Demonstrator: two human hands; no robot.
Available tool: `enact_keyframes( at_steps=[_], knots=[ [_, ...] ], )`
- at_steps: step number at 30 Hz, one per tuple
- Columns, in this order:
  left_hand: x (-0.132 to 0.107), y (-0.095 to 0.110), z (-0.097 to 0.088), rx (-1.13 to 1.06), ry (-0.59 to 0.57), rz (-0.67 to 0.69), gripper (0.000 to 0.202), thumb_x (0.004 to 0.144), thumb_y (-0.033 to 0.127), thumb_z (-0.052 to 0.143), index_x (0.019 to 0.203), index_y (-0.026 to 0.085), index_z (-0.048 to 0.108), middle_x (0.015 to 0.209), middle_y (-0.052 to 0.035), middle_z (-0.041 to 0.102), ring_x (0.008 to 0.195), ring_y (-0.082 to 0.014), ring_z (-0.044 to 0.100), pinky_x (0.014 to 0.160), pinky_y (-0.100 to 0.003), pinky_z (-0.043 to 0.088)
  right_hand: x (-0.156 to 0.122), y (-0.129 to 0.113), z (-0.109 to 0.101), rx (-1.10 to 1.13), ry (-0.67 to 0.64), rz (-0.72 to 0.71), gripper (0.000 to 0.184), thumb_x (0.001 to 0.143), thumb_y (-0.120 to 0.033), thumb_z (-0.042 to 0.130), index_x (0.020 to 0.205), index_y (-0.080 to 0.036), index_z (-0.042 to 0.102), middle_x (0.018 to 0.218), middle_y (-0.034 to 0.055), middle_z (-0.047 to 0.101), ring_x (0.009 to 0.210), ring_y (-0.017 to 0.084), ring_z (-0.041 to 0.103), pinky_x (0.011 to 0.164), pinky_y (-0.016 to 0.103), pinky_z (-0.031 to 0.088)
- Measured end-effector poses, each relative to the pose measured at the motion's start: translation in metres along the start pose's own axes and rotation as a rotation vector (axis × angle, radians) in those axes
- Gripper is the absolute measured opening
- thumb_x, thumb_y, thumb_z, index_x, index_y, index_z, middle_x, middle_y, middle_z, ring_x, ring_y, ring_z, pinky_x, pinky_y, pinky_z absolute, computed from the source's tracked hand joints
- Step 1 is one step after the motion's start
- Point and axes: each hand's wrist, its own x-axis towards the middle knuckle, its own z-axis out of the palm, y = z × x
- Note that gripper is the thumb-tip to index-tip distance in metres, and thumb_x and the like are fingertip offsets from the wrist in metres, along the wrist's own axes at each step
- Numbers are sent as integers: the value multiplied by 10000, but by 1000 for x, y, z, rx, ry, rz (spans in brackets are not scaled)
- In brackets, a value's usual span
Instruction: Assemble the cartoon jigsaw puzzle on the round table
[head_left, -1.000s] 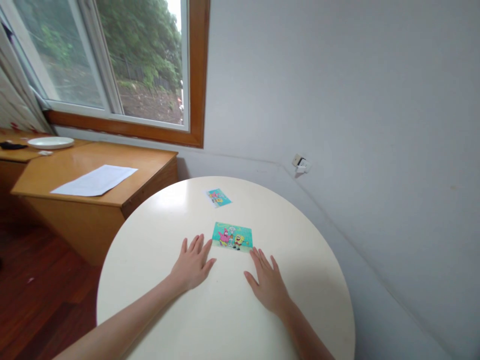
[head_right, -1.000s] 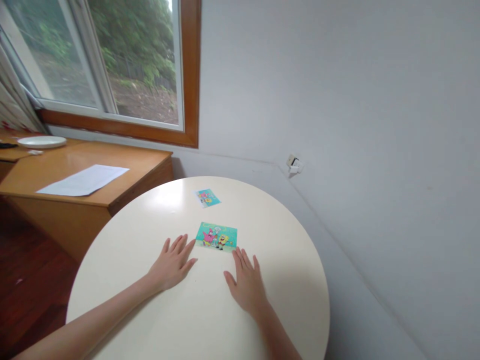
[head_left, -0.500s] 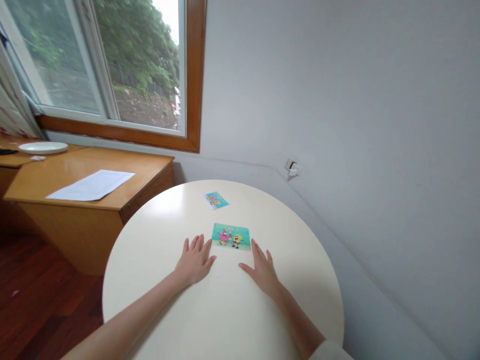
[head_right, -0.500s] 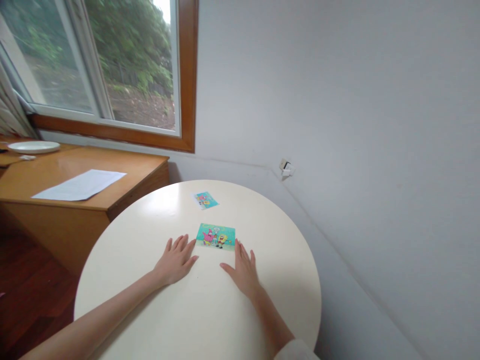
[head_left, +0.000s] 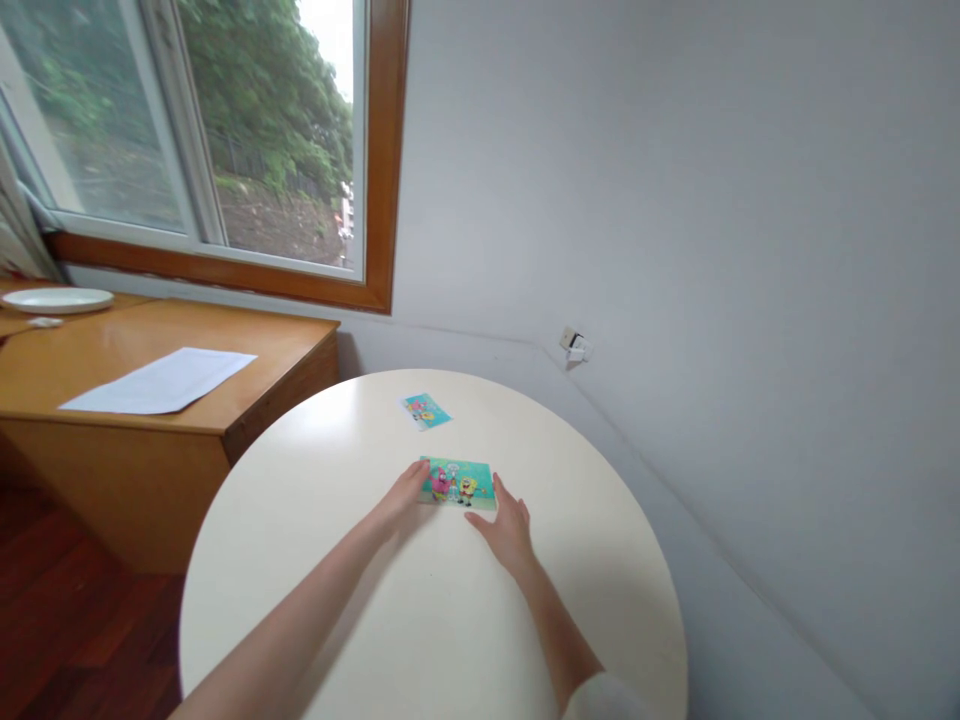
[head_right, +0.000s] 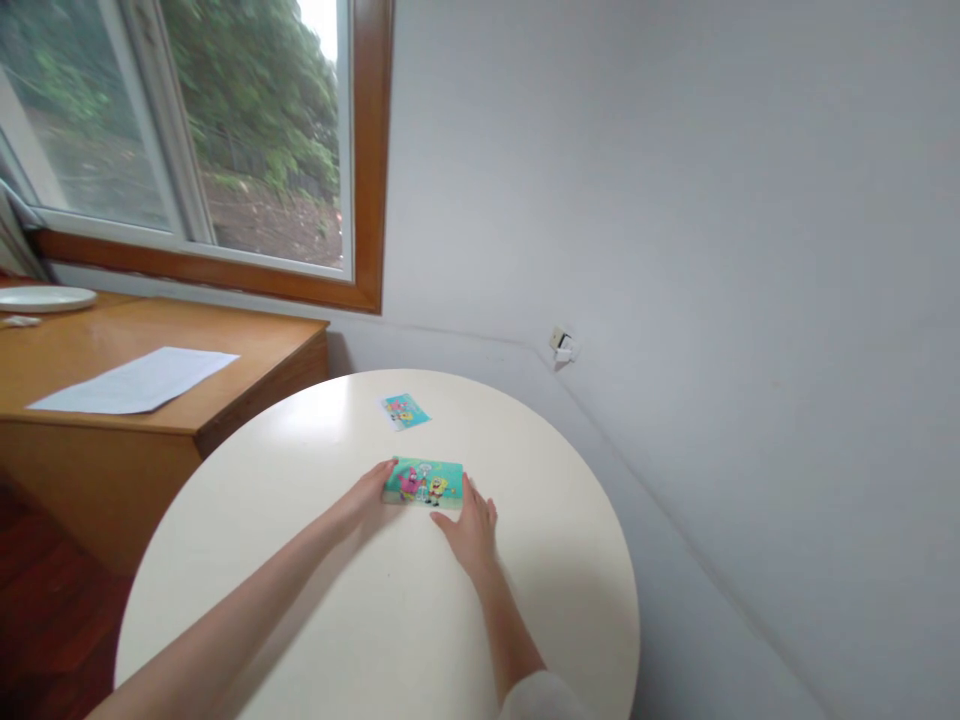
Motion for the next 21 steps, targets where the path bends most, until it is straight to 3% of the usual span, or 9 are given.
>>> enact_keyframes(
  at_steps=[4,7,12,17,21],
  knots=[
    [0,17,0,-131,35,-111,248,812,337,496,943,140,569,795,-64,663,825,-203,619,835,-309,426,14,7,10,512,123,101,732,713,-394,554,1341,-106,314,1171,174,588,1097,243,562,955,420,399],
    [4,23,-1,-223,71,-186,240,851,333,440,981,155,534,747,-55,635,762,-183,621,804,-288,439,21,6,12,793,196,182,712,716,-429,539,1309,-100,322,1071,176,623,987,240,620,839,383,482],
    [13,18,1,-428,116,-246,201,875,338,413,974,183,494,766,-49,599,692,-159,602,712,-264,465,27,-1,9,913,251,286,769,679,-438,560,1309,-84,296,1122,193,594,994,231,614,853,353,484],
    [16,12,-5,-527,80,-229,203,904,335,388,975,173,486,785,-46,594,654,-119,590,633,-213,466,35,-3,16,973,206,366,825,669,-443,564,1353,-89,269,1198,211,560,1007,256,611,770,357,522],
    [17,12,-13,-610,36,-266,256,921,331,353,947,124,500,746,-72,597,617,-122,591,590,-213,477,40,-2,19,1033,167,384,809,628,-434,601,1326,-102,362,1145,182,612,956,253,631,725,339,530]
  ],
)
